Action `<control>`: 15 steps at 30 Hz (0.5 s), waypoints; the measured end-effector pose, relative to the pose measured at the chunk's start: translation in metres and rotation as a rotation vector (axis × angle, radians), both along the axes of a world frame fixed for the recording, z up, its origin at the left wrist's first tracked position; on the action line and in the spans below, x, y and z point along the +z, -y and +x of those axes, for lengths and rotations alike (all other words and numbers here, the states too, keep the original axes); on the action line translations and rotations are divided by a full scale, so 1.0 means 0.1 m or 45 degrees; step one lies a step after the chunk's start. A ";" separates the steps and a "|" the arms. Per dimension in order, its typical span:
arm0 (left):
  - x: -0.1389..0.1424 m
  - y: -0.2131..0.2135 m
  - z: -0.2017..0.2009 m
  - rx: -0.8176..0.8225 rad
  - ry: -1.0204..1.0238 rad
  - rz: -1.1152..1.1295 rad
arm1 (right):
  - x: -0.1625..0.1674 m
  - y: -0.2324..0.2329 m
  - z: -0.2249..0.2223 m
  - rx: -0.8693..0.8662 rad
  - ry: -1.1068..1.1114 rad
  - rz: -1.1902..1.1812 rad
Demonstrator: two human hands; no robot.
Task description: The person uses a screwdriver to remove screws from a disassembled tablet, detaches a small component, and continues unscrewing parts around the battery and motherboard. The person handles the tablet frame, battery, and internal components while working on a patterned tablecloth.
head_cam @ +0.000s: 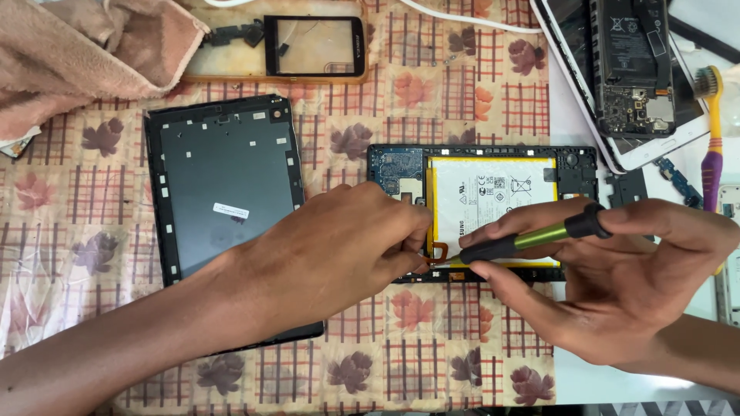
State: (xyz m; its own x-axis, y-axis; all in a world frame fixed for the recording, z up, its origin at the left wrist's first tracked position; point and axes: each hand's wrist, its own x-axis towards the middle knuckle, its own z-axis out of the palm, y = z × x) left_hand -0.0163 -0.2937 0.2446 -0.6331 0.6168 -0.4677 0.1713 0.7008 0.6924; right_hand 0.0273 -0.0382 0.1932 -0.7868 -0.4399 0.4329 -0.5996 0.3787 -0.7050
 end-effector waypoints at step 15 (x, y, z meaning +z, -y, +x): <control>0.07 -0.02 -0.08 0.037 0.140 -0.046 | 0.07 0.07 -0.03 0.140 0.065 -0.109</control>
State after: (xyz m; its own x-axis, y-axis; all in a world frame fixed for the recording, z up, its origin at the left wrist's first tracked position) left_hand -0.0238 -0.2918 0.2518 -0.5943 0.5805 -0.5566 0.0748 0.7290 0.6804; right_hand 0.0242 -0.0448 0.2006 -0.7581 -0.4878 0.4328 -0.5965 0.2504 -0.7626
